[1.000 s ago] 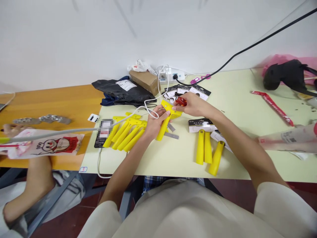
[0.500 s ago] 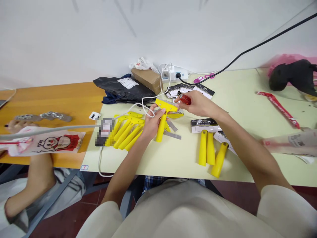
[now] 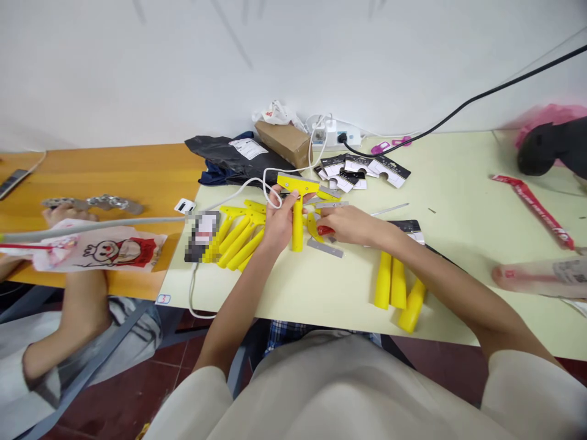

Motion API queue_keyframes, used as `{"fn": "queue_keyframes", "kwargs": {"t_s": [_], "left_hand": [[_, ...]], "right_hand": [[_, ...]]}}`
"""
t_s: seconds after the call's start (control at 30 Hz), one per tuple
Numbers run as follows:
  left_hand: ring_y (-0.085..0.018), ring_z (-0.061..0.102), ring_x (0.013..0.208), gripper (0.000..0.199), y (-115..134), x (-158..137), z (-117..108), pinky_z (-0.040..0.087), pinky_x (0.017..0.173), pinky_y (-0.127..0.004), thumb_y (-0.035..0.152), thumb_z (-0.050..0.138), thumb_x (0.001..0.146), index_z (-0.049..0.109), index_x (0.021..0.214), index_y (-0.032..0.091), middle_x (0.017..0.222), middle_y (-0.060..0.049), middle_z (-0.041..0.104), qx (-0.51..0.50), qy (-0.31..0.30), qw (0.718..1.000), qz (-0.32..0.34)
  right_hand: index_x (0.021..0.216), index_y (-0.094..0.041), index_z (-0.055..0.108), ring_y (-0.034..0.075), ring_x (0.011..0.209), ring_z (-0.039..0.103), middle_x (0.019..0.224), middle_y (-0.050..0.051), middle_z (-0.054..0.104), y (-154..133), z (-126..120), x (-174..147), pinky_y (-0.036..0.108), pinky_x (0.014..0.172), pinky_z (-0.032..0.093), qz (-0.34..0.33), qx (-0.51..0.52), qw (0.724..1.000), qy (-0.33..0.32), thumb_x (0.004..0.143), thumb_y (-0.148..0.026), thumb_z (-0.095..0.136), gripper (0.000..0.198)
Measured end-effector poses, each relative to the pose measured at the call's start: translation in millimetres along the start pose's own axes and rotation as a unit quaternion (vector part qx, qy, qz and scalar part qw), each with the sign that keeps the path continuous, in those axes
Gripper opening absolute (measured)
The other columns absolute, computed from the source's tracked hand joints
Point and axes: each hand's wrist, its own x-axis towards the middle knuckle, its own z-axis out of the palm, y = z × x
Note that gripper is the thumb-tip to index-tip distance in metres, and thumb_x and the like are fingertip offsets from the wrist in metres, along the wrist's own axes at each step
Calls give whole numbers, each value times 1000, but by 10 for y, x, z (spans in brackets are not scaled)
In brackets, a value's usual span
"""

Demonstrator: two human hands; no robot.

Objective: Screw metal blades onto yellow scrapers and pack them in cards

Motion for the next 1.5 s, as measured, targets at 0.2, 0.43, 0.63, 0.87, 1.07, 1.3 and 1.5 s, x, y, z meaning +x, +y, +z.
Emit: {"fn": "queue_keyframes", "kwargs": {"t_s": [0.2,0.43,0.63,0.87,1.07,1.3,1.5], "left_hand": [[-31,81,131,66,-37,2,-1,64,78,-29,41,103,77,50,115,31,124,-1,83,-9,0,1000,-5],[-28,82,126,70,-82,-2,-2,62,73,-26,40,105,74,49,115,32,119,1,82,-12,7,1000,-20],[-26,84,117,70,-138,-41,25,63,75,-28,44,102,75,48,117,32,114,1,83,-8,11,999,-37],[-25,84,104,67,-179,-174,129,63,68,-31,45,102,77,50,117,33,107,2,82,5,-21,999,-37],[-19,79,88,61,-197,-211,129,65,69,-33,47,100,81,52,115,32,108,3,80,20,-31,999,-36],[-18,79,83,61,-211,-230,151,67,68,-34,47,101,80,53,114,31,110,2,81,8,-22,999,-36],[-28,85,106,65,-177,-242,182,68,69,-35,46,103,79,53,117,31,115,0,82,-3,-12,999,-43]], "right_hand": [[104,-18,77,23,93,63,115,12,76,115,155,130,33,69,30,-2,2,1000,-27,101,-15,65,12],[107,-16,71,23,83,62,116,15,76,107,156,76,36,69,31,-6,2,1000,-27,103,-15,63,10],[112,-18,66,27,93,62,117,14,69,51,-227,-121,38,80,40,7,12,997,78,107,-20,54,14],[106,-18,72,27,88,58,107,13,65,68,-287,-85,40,83,43,46,106,962,248,105,-32,60,18],[99,-19,74,24,84,58,100,10,67,64,-230,-38,39,83,43,72,136,950,270,99,-29,62,15],[97,-19,76,21,81,58,98,8,73,59,-242,-49,36,79,43,105,184,935,284,95,-33,71,15],[103,-19,80,20,77,59,102,8,76,32,-354,-150,37,79,44,104,198,934,277,95,-27,69,16]]}}
